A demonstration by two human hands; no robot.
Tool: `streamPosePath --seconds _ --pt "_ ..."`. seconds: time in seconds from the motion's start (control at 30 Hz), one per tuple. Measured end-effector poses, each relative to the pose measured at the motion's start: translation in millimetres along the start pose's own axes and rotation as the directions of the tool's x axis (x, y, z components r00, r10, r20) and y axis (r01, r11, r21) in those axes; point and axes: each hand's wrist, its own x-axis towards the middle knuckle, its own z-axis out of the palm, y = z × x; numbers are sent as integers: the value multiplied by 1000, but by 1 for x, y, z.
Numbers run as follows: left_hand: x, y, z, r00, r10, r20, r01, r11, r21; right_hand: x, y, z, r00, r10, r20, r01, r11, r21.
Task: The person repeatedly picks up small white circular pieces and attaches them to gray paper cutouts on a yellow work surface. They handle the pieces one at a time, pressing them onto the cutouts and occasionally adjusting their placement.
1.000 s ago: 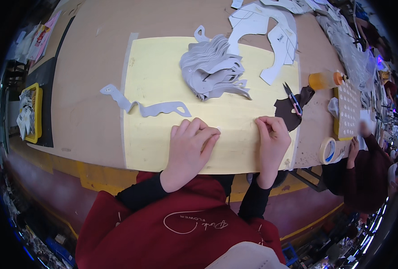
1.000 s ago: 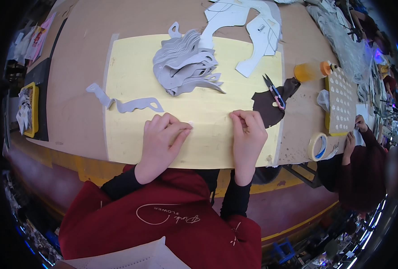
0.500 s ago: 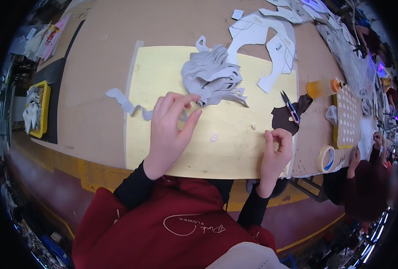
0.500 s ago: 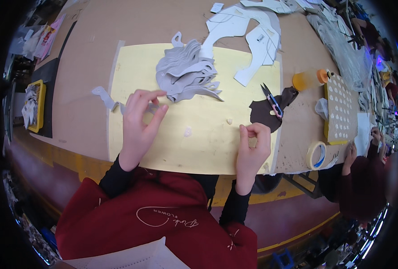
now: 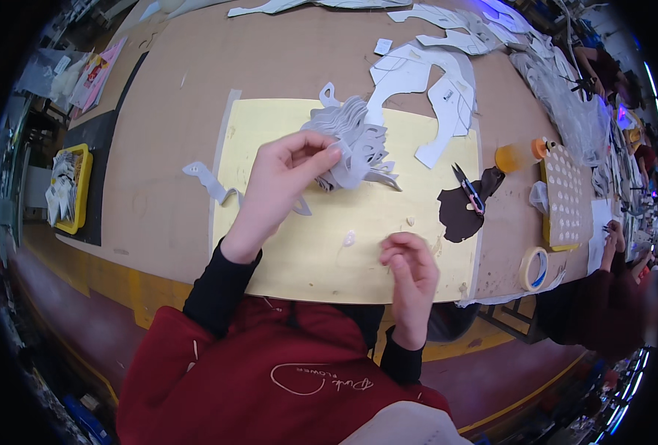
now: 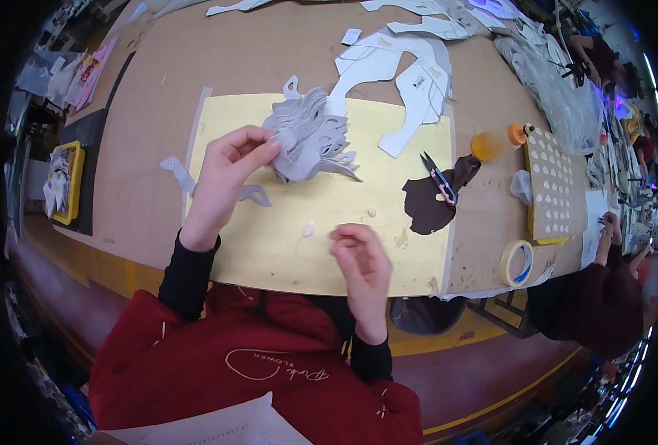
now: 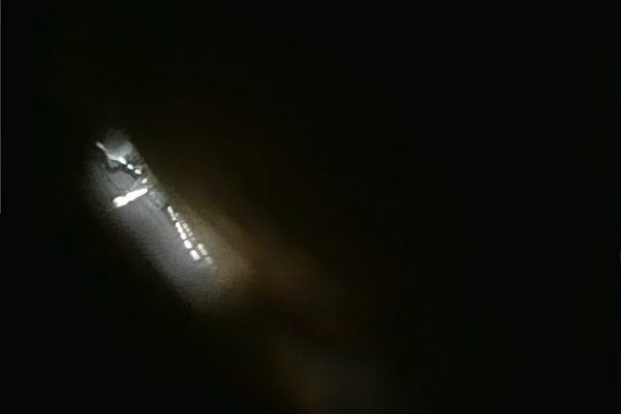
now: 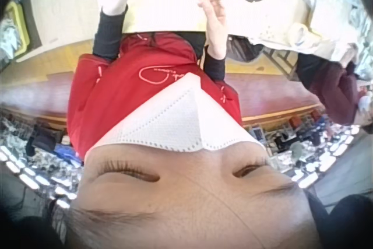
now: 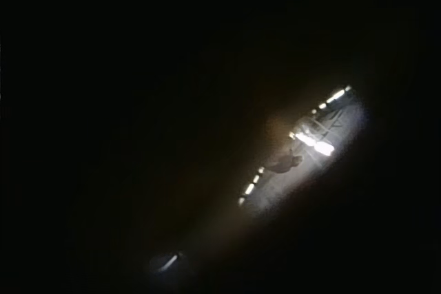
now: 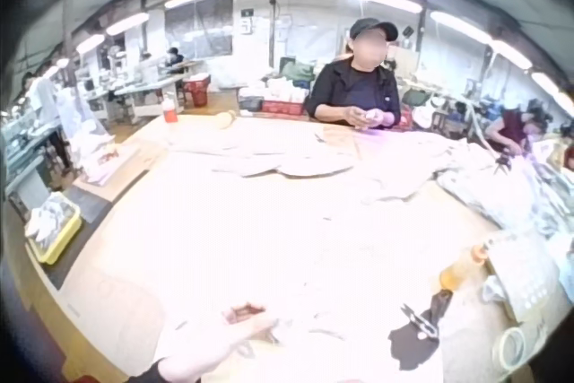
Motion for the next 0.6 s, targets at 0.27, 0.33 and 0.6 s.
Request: streamPosePath --seconds 0.27,0.33,0.6 --pt "-78 -2 14 910 -222 351 357 850 -387 11 11 20 972 142 186 -229 737 636" --pt "-96 -11 13 886 -239 398 392 845 -364 15 1 7 969 107 223 -235 678 696" --pt "-105 -40 6 786 -283 550 448 873 -192 -3 -4 -9 954 281 109 -299 928 223"
